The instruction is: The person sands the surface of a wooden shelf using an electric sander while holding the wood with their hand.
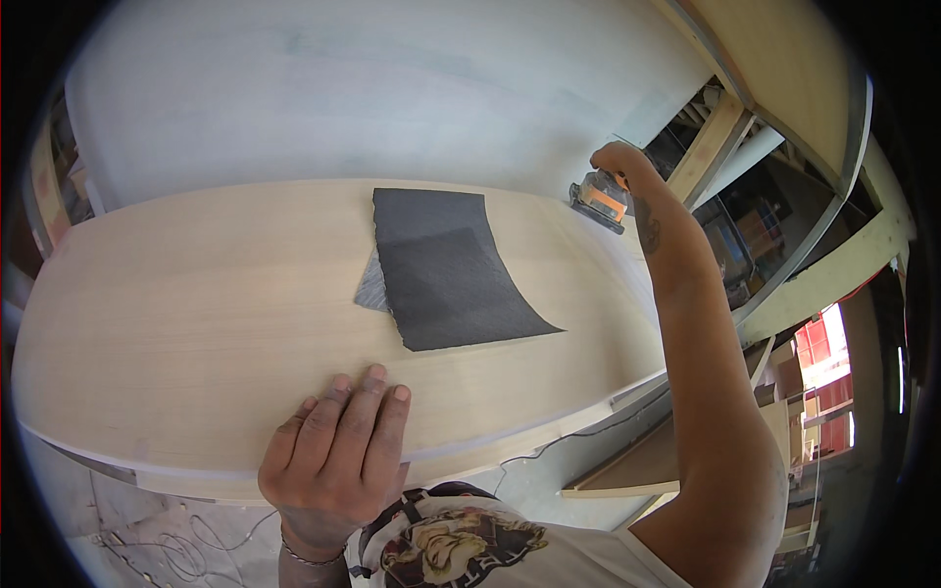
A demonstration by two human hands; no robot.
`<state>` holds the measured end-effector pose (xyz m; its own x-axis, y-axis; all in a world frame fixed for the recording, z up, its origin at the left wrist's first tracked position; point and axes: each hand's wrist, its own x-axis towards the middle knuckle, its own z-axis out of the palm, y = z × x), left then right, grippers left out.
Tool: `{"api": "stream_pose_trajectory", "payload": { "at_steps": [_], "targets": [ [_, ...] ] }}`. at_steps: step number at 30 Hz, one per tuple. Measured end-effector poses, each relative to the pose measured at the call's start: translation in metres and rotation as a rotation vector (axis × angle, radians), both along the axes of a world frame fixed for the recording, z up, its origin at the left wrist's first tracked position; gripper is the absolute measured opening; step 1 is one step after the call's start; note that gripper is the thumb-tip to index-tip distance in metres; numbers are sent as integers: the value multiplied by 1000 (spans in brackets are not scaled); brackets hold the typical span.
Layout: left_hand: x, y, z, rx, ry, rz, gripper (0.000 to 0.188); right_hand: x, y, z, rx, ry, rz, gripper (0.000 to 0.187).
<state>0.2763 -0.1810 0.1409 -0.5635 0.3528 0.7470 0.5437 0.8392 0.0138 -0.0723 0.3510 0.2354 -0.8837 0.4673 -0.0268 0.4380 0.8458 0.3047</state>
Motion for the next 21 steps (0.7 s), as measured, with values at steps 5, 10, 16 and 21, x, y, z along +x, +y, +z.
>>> {"api": "stream_pose_trajectory", "payload": {
  "at_steps": [5,10,16,21],
  "targets": [
    [5,2,7,14,19,-10,28,18,-18,13,52,-97,27,33],
    [11,-1,11,79,22,-42,29,11,-27,17,243,-477,98,33],
    [22,13,26,79,24,-35,34,30,-43,17,31,42,81,31],
    [23,14,32,99,32,-46,34,36,-50,27,34,49,73,34]
  ]
}}
